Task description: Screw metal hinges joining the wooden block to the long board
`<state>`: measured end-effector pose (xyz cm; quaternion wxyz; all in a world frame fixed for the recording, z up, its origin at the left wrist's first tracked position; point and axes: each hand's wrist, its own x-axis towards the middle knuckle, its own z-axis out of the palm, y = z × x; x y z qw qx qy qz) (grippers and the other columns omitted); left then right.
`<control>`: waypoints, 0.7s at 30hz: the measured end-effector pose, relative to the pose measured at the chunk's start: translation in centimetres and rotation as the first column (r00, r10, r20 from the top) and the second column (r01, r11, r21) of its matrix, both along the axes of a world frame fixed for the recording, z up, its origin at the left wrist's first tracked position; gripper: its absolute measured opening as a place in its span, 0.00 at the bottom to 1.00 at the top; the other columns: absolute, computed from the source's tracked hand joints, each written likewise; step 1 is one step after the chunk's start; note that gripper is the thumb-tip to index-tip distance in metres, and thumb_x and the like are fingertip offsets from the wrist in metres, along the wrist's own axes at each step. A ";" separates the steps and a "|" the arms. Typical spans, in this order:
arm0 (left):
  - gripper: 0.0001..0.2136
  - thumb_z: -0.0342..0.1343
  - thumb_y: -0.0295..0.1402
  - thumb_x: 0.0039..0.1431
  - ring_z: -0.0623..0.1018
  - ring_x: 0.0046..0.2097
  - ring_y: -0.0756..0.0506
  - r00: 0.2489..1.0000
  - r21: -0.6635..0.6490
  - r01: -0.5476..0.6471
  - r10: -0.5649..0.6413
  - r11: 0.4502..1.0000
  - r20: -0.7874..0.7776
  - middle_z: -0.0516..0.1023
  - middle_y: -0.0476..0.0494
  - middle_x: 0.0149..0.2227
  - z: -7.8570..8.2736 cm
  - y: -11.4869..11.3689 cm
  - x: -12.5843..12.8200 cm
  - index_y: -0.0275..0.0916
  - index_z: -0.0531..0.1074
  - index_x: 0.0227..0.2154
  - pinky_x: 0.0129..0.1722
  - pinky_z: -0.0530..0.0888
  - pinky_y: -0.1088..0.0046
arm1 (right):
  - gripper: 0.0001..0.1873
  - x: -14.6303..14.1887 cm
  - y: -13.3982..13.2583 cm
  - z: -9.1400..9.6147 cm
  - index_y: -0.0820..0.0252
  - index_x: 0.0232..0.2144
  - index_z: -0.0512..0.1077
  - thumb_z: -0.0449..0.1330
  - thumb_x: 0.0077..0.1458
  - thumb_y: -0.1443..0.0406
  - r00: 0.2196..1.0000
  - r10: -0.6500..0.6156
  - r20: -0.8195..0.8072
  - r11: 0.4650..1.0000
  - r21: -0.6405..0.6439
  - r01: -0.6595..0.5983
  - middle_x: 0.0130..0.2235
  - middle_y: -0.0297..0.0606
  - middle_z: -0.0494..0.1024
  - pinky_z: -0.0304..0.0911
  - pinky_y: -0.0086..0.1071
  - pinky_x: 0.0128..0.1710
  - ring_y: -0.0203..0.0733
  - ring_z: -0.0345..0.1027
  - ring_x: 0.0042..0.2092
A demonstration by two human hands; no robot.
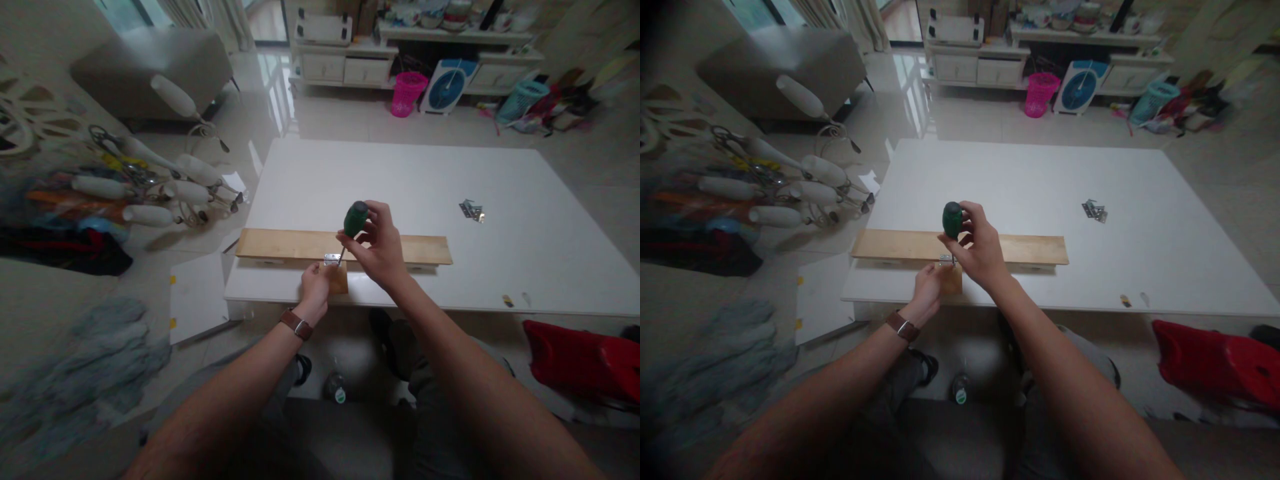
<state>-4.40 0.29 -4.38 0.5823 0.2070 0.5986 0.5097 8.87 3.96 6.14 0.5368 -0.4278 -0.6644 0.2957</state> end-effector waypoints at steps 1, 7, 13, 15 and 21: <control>0.19 0.73 0.41 0.41 0.77 0.35 0.44 1.000 0.002 0.004 -0.004 1.000 -0.005 0.82 0.43 0.35 0.0 0.0 0.0 0.39 0.76 0.34 0.37 0.70 0.67 | 0.26 0.0 -0.1 0.1 0.45 0.55 0.62 0.67 0.59 0.60 1.000 0.012 -0.004 1.000 0.004 -0.012 0.44 0.31 0.74 0.69 0.29 0.29 0.37 0.75 0.38; 0.18 0.73 0.41 0.41 0.76 0.35 0.45 0.999 0.022 0.011 -0.010 1.000 -0.039 0.80 0.44 0.34 0.2 0.0 -0.1 0.40 0.74 0.32 0.38 0.69 0.67 | 0.29 0.1 -0.5 0.7 0.46 0.61 0.61 0.62 0.60 0.65 0.995 0.076 0.065 0.997 0.021 -0.078 0.46 0.35 0.79 0.74 0.34 0.36 0.41 0.78 0.43; 0.15 0.72 0.39 0.43 0.76 0.35 0.44 0.999 0.032 0.027 -0.026 0.999 -0.036 0.80 0.45 0.31 0.7 -0.1 0.0 0.41 0.73 0.29 0.37 0.69 0.68 | 0.27 0.1 -0.2 0.4 0.46 0.59 0.64 0.66 0.60 0.64 0.996 0.056 0.068 0.997 0.059 -0.060 0.46 0.34 0.79 0.72 0.32 0.32 0.40 0.76 0.42; 0.14 0.72 0.39 0.44 0.77 0.35 0.44 0.999 0.037 0.027 -0.025 0.999 -0.036 0.80 0.45 0.31 0.7 -0.1 0.0 0.40 0.73 0.28 0.37 0.69 0.68 | 0.26 0.1 -0.2 0.3 0.47 0.56 0.65 0.68 0.59 0.63 0.997 0.041 0.071 0.997 0.058 -0.046 0.45 0.34 0.77 0.72 0.31 0.31 0.40 0.75 0.42; 0.17 0.72 0.40 0.42 0.79 0.37 0.44 1.000 0.019 0.019 -0.018 1.000 -0.021 0.83 0.42 0.37 -0.2 0.2 -0.1 0.38 0.78 0.34 0.40 0.71 0.67 | 0.23 -0.1 -0.2 0.1 0.47 0.53 0.62 0.68 0.60 0.61 0.999 0.005 0.040 1.000 -0.010 -0.004 0.44 0.34 0.78 0.72 0.31 0.30 0.41 0.78 0.42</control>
